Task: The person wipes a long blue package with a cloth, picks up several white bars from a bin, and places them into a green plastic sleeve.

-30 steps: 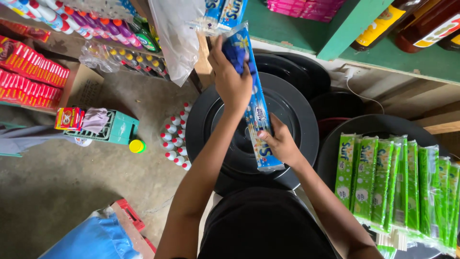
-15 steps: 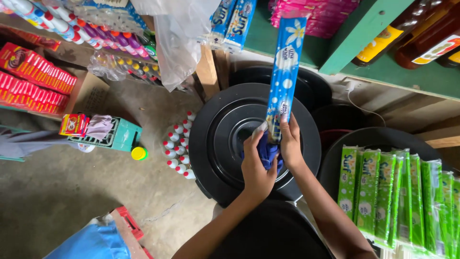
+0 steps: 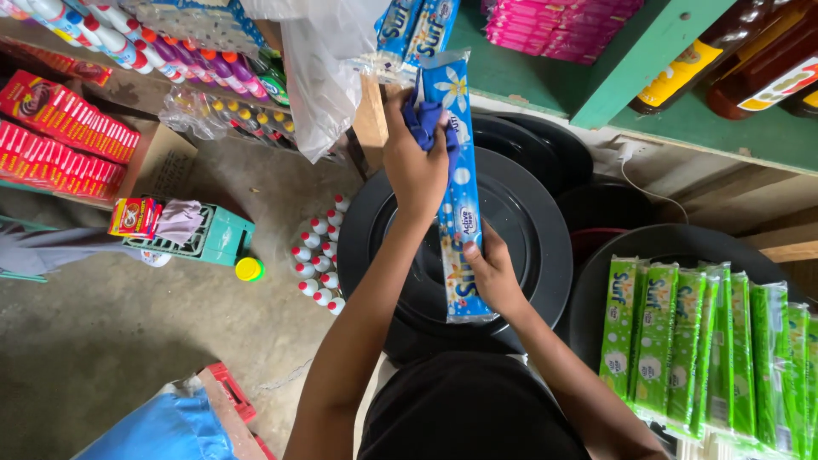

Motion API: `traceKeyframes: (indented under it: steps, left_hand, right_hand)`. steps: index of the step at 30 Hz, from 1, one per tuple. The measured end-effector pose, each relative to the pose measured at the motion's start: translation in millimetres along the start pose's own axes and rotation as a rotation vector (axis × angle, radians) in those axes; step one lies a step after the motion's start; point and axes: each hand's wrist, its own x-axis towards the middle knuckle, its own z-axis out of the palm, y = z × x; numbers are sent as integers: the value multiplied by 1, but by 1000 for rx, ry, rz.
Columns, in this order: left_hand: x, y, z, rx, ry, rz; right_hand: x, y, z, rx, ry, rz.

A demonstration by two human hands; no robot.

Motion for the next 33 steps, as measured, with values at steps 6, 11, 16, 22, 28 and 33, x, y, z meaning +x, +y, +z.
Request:
traceKeyframes:
  steps: [6, 11, 16, 22, 28, 33]
  left_hand:
    - [-107, 29, -37, -9, -274, -152]
    - [-164, 38, -62, -120, -402, -209]
    - [-187, -11, -44, -395, -391, -524]
    - [-105, -29, -30, -815, -169, -589]
    - [-57, -89, 2, -1519, -204, -866]
    - [-66, -27, -28, -872, -368, -1050]
  right_hand:
    - [14, 16, -18, 43, 131, -75]
    - [22, 0, -18, 67, 260, -2]
    - [41, -6, -12, 163, 329, 154]
    - [47, 14, -5, 236, 340, 281]
    - [49, -2, 14, -197, 158, -6]
    - [84, 10, 7, -870, 286, -277]
